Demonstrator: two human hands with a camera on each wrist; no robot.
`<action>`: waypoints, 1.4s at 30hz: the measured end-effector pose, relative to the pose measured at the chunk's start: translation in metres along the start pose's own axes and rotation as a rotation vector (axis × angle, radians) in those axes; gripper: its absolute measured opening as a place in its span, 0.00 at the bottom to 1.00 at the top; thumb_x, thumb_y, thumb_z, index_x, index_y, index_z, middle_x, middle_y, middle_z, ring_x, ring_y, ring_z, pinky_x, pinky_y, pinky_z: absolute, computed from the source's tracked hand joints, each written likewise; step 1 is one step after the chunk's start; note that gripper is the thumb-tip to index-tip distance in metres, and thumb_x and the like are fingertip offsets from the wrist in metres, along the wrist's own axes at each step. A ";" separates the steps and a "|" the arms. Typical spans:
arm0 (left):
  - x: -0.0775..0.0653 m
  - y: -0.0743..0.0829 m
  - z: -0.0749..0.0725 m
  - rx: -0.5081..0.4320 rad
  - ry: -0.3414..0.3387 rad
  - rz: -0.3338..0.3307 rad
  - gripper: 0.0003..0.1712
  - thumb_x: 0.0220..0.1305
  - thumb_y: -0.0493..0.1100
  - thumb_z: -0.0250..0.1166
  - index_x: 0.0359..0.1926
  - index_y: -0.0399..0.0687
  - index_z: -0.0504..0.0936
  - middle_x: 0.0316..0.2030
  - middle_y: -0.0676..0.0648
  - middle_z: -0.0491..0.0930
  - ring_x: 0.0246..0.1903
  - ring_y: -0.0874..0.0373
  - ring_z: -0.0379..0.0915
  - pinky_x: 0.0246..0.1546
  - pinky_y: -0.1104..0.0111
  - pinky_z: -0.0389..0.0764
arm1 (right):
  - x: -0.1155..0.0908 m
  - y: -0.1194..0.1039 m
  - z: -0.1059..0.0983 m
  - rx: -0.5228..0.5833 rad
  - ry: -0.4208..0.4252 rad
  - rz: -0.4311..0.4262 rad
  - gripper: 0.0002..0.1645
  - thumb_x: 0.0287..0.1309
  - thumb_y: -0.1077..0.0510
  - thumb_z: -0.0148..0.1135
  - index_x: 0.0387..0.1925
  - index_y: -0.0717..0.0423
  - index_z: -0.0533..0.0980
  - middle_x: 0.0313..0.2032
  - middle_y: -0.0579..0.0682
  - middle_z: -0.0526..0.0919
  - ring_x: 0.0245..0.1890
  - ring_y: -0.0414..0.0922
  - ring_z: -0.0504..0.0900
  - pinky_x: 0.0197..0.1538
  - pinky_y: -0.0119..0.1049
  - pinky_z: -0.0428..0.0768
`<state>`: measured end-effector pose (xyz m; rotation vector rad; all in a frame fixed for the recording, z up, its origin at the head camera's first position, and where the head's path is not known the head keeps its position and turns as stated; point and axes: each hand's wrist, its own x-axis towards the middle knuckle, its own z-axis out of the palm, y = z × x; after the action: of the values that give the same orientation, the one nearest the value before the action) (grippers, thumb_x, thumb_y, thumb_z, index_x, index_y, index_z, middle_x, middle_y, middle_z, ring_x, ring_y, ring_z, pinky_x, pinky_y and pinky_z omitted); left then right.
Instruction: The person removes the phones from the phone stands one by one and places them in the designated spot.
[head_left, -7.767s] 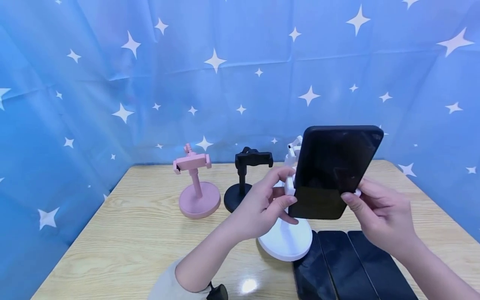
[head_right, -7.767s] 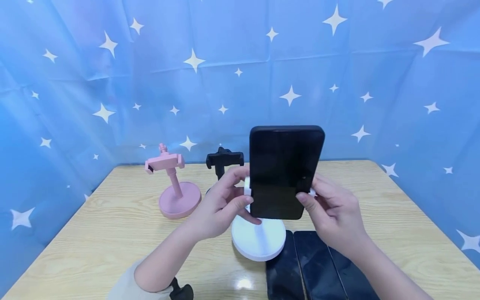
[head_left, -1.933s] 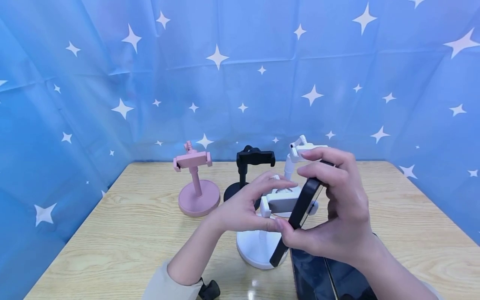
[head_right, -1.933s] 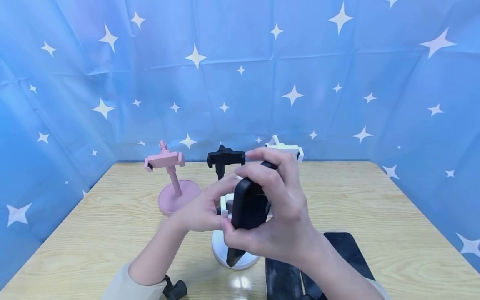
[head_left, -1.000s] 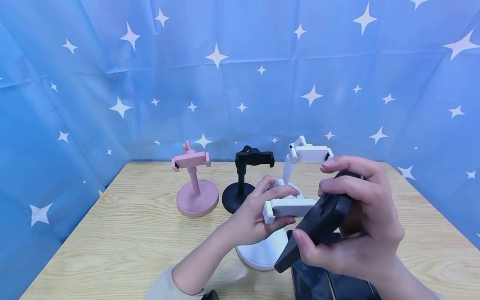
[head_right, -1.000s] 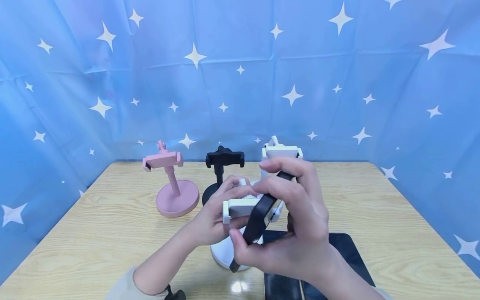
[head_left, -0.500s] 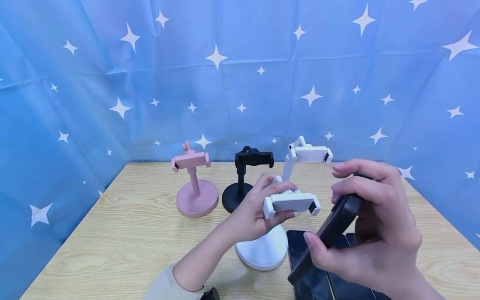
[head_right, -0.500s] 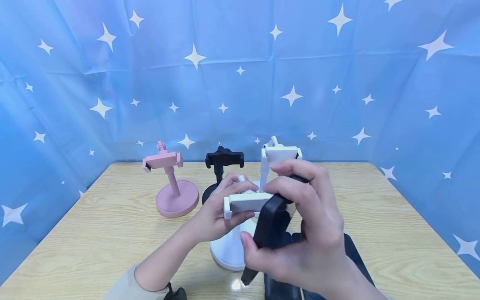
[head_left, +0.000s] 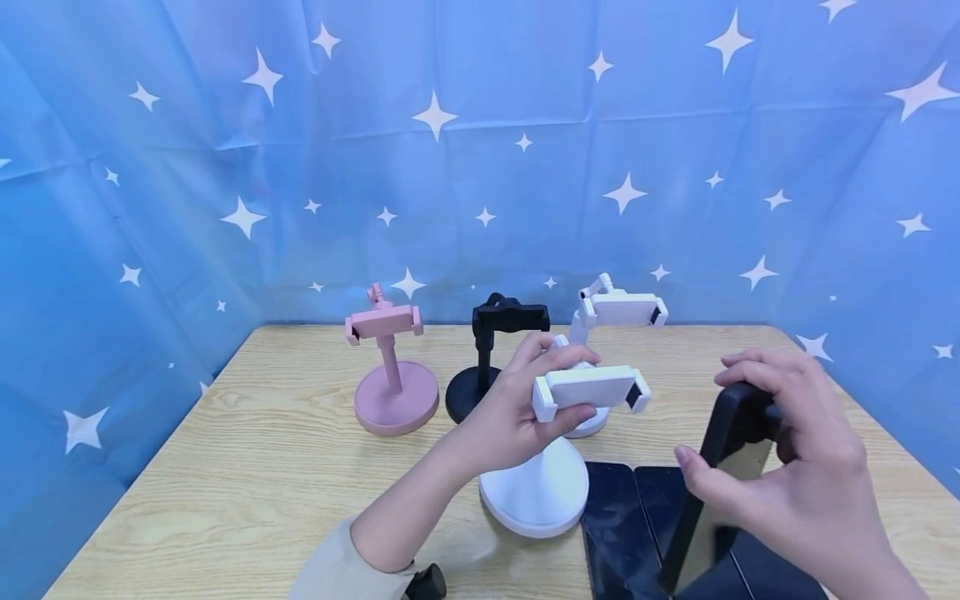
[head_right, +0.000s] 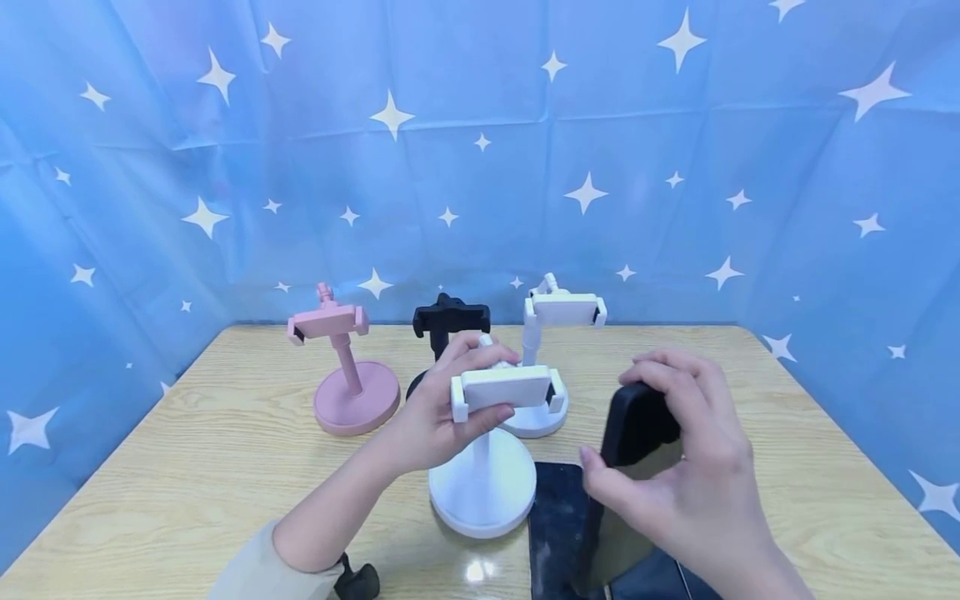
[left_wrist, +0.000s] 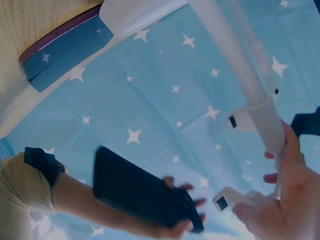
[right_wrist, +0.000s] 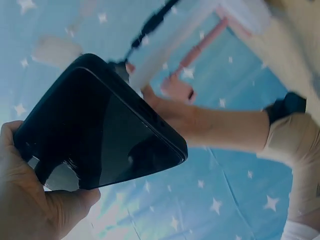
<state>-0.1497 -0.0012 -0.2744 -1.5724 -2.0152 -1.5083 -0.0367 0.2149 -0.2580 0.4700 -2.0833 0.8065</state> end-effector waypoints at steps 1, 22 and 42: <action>0.002 0.001 0.001 -0.003 -0.002 0.003 0.24 0.57 0.37 0.64 0.54 0.48 0.68 0.50 0.44 0.63 0.45 0.58 0.67 0.42 0.73 0.73 | -0.001 0.000 -0.003 -0.055 -0.010 0.023 0.43 0.11 0.73 0.75 0.43 0.71 0.72 0.46 0.54 0.70 0.39 0.33 0.67 0.32 0.15 0.68; 0.060 0.011 0.057 -0.034 -0.035 0.083 0.25 0.58 0.38 0.63 0.57 0.45 0.67 0.53 0.43 0.64 0.51 0.61 0.58 0.42 0.83 0.68 | -0.054 0.100 -0.036 -0.430 -0.690 0.523 0.38 0.37 0.52 0.73 0.47 0.70 0.69 0.39 0.70 0.71 0.26 0.50 0.72 0.26 0.46 0.72; 0.122 -0.021 0.121 0.314 0.071 0.169 0.23 0.61 0.46 0.61 0.57 0.48 0.71 0.43 0.51 0.74 0.56 0.61 0.57 0.60 0.76 0.50 | -0.075 0.133 -0.051 -0.364 -0.911 0.675 0.35 0.46 0.51 0.66 0.50 0.71 0.67 0.40 0.65 0.73 0.35 0.53 0.74 0.33 0.47 0.74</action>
<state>-0.1689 0.1705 -0.2644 -1.4951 -1.9134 -1.1081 -0.0407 0.3499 -0.3464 -0.1396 -3.2492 0.5830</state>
